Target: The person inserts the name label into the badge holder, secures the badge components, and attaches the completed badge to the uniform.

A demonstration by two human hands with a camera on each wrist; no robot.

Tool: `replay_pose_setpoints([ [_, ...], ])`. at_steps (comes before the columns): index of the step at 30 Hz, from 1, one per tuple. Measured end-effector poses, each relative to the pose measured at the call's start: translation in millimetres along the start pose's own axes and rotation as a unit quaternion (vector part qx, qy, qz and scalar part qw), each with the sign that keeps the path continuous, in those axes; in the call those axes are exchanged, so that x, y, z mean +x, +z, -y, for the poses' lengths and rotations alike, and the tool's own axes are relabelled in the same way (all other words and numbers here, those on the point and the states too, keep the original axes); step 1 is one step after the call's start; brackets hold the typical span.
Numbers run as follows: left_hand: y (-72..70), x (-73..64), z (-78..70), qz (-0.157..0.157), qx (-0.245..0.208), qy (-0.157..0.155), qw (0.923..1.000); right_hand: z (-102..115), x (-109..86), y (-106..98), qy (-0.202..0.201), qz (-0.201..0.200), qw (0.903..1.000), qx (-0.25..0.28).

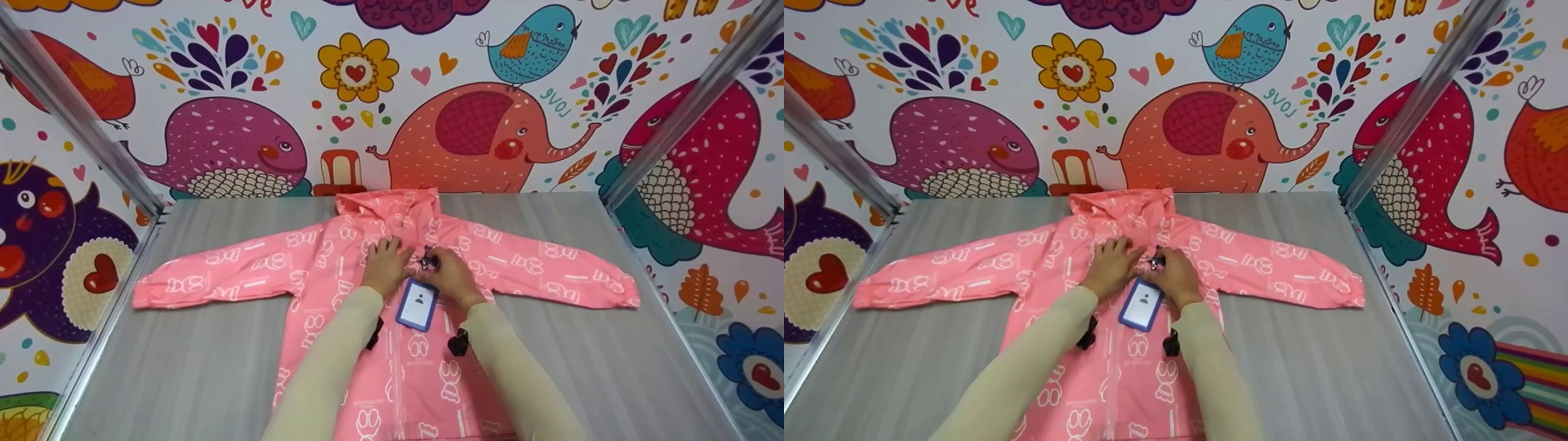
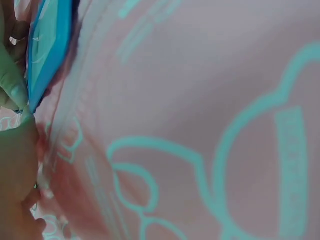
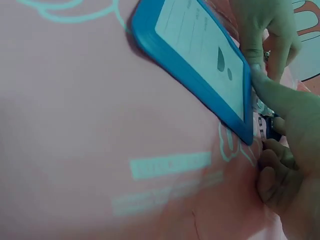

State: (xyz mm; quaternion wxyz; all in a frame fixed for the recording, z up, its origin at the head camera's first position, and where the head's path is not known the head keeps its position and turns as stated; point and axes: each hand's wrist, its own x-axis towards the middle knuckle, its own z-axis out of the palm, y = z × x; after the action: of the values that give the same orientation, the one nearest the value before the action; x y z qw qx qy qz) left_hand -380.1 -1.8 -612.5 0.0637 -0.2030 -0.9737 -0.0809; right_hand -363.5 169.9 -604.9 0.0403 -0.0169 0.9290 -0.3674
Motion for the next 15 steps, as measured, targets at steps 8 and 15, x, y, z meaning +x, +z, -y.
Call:
replay_pose_setpoints([
  [8, 6.3, 0.6, 7.2, 0.019, 0.013, -0.01, 0.9997, -3.1, -2.7, -6.0, -0.05, 0.068, 0.9959, -0.031],
  [15, 11.0, -5.4, 10.8, 0.041, -0.022, -0.01, 0.9989, -11.3, -6.1, -6.0, -0.088, 0.088, 0.9908, -0.054],
])
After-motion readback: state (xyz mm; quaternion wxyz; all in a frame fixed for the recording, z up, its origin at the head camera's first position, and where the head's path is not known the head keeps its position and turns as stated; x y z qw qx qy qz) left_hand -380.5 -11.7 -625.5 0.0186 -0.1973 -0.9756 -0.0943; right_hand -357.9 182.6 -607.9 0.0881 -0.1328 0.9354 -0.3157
